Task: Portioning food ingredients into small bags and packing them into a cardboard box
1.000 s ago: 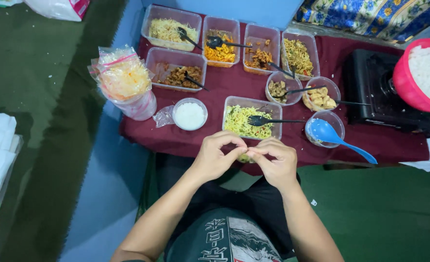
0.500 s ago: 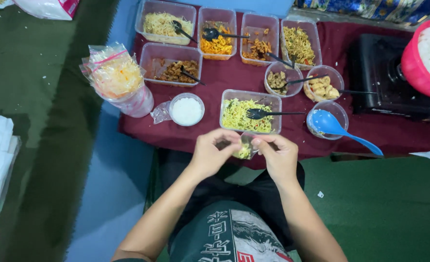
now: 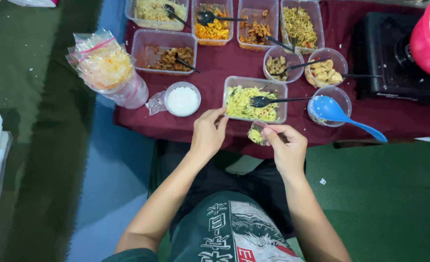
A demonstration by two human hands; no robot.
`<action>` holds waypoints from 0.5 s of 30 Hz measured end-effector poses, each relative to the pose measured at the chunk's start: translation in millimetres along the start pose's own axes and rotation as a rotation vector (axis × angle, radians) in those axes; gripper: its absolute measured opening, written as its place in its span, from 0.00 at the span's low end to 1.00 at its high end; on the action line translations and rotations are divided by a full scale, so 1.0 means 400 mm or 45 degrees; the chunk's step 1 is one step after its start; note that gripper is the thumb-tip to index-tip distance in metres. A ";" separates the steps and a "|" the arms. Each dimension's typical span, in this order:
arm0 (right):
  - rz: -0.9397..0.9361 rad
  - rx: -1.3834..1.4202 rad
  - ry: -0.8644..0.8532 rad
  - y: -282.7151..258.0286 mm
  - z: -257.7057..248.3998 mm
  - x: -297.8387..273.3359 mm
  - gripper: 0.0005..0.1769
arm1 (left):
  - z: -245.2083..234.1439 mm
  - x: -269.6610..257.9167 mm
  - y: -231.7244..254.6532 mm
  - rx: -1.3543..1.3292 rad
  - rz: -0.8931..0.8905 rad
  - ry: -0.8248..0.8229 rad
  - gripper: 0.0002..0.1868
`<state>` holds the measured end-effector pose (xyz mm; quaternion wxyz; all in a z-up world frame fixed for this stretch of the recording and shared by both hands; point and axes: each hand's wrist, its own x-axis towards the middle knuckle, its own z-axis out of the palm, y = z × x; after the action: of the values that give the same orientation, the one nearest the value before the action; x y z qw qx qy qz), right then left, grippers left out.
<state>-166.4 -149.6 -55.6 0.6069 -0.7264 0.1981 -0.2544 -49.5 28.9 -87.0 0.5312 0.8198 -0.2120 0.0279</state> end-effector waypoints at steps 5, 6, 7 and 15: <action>-0.017 -0.021 0.012 0.008 -0.011 -0.007 0.07 | 0.015 -0.010 -0.013 -0.027 0.112 0.041 0.17; -0.054 -0.055 0.019 0.004 -0.016 -0.004 0.07 | 0.009 -0.008 -0.013 0.051 0.234 0.102 0.17; -0.052 -0.050 0.013 0.014 -0.019 -0.003 0.07 | -0.021 -0.002 -0.025 0.058 0.230 0.105 0.17; -0.072 0.034 0.046 0.031 -0.024 0.013 0.07 | -0.197 0.022 -0.094 0.381 -0.009 0.615 0.24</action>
<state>-167.6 -162.5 -65.9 0.6055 -0.7189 0.1850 -0.2870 -13.0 108.5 -82.8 0.4396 0.8594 -0.0699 0.2517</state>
